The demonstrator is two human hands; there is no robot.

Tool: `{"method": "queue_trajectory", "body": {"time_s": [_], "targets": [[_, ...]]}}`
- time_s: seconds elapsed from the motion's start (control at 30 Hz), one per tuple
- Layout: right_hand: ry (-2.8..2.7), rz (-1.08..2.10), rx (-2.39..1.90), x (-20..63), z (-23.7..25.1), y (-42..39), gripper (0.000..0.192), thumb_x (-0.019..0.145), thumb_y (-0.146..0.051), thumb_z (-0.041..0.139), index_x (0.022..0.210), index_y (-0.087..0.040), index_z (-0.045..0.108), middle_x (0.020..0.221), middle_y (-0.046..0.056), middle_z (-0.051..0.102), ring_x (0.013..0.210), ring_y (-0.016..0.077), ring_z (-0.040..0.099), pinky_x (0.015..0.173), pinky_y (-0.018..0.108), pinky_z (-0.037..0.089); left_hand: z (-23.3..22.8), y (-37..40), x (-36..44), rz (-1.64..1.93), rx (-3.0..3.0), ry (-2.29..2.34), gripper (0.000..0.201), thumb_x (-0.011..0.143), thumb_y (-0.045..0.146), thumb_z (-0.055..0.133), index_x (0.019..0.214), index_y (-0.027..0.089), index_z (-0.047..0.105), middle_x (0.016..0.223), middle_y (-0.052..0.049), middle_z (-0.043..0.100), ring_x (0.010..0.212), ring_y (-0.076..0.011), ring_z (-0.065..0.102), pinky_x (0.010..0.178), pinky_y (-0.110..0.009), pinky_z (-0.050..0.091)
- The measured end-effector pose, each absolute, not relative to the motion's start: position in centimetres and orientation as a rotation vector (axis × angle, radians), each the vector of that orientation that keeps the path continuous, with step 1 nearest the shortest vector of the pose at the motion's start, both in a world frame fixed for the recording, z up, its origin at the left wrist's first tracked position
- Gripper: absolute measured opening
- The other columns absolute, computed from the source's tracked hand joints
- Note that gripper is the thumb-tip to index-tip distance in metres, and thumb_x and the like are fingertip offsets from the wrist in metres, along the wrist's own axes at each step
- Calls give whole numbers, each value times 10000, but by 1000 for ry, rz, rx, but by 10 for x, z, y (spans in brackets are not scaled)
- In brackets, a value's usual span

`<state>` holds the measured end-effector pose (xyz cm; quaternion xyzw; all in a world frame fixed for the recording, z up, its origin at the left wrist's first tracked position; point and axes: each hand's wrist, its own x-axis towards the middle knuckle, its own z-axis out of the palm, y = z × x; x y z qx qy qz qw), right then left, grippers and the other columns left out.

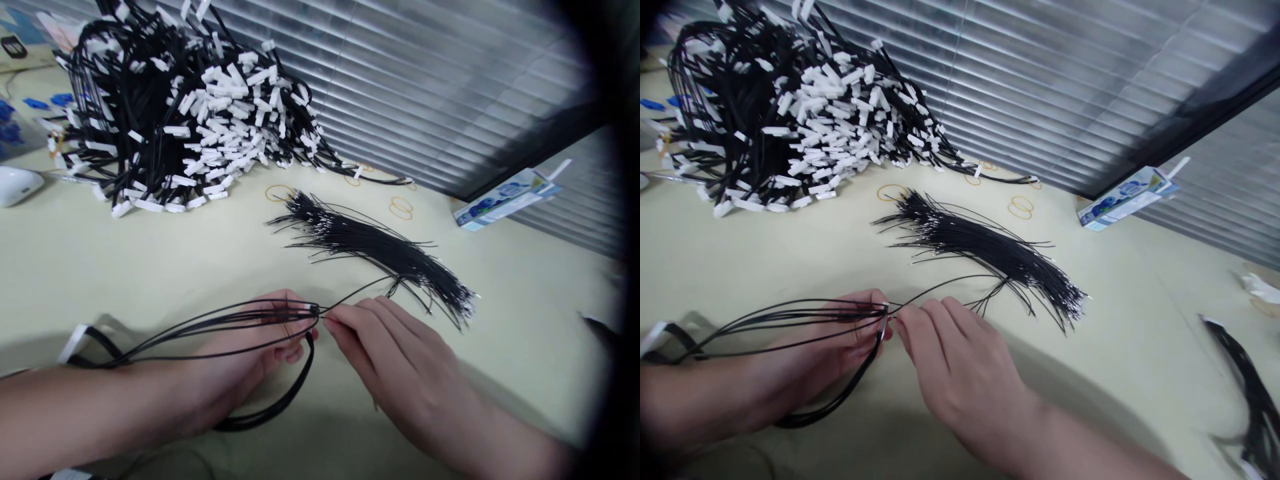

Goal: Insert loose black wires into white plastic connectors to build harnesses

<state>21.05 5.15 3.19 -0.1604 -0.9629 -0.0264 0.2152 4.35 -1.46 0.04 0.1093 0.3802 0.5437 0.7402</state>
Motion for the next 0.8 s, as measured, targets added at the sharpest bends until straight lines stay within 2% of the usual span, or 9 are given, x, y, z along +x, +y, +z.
{"method": "queue_trajectory", "body": {"time_s": [0.23,0.5,0.63,0.8], "targets": [[-2702,-187,-397,212,31,50,70,873,-97,547,928,-69,580,720,73,608,690,186,549,613,335,450,-1,-16,43,1177,308,840,133,770,181,706,830,165,589,816,10,574,800,-94,507,724,-194,376],[-2697,-404,-332,213,32,47,123,834,-86,588,947,-38,596,734,94,644,678,207,566,569,350,425,-3,-18,44,1167,349,867,124,793,205,686,872,190,592,853,-4,593,865,-132,511,740,-207,379],[-2634,-542,-259,212,32,48,171,829,-107,605,968,-6,601,720,108,658,694,223,585,542,344,403,-7,-16,44,1188,392,839,100,800,195,676,856,191,593,795,14,585,748,-100,485,664,-189,363],[-2570,-569,-207,210,28,49,104,847,-101,557,895,-30,616,694,102,649,671,205,574,535,338,398,-7,-14,44,1184,354,822,141,750,195,725,804,180,595,735,22,582,677,-83,463,615,-187,349]]}}
